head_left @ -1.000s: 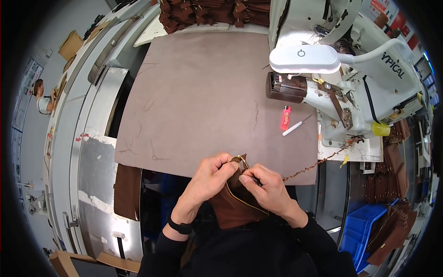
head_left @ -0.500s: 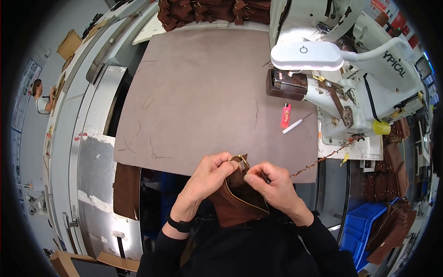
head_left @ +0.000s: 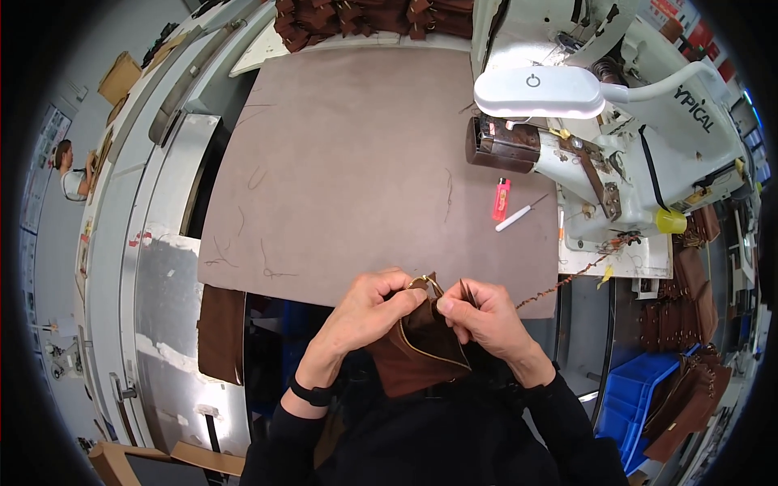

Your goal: Sewing and assembling components of a leather bag using an industrial sewing machine and hand tools.

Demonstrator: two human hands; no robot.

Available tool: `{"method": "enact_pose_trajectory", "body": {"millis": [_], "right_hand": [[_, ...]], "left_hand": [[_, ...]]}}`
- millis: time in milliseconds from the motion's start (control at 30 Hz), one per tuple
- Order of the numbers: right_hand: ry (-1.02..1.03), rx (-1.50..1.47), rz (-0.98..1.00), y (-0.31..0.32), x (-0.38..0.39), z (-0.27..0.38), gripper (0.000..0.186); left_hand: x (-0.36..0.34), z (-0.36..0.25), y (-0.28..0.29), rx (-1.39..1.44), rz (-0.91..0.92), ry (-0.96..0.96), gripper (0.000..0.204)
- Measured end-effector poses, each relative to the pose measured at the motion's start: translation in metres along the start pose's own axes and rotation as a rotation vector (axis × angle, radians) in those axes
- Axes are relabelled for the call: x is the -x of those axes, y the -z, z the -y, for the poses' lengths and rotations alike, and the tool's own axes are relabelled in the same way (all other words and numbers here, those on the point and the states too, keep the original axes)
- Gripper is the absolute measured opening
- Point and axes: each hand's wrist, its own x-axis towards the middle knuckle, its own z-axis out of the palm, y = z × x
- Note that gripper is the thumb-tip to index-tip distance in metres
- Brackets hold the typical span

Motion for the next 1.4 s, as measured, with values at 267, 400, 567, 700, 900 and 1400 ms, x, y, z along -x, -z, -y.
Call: {"method": "enact_pose_trajectory", "body": {"millis": [267, 400, 567, 700, 900, 1400], "right_hand": [[0.373, -0.05, -0.047, -0.019, 0.006, -0.018, 0.016], [0.152, -0.148, -0.133, -0.024, 0.009, -0.03, 0.019], [0.321, 0.063, -0.105, -0.022, 0.012, -0.032, 0.02], [0.189, 0.021, -0.13, -0.013, 0.014, -0.021, 0.019], [0.157, 0.245, -0.235, -0.022, 0.007, -0.009, 0.018], [0.084, 0.202, -0.162, -0.021, -0.005, -0.006, 0.013]], "left_hand": [[-0.004, 0.011, -0.004, -0.023, 0.004, 0.05, 0.026], [-0.003, 0.02, -0.012, -0.031, -0.018, 0.086, 0.026], [-0.003, 0.025, -0.014, 0.097, -0.02, 0.068, 0.024], [0.001, 0.019, -0.006, 0.19, -0.062, 0.106, 0.024], [0.004, 0.011, -0.007, 0.189, -0.054, 0.112, 0.022], [0.004, 0.012, -0.007, 0.098, -0.08, 0.1, 0.024]]}}
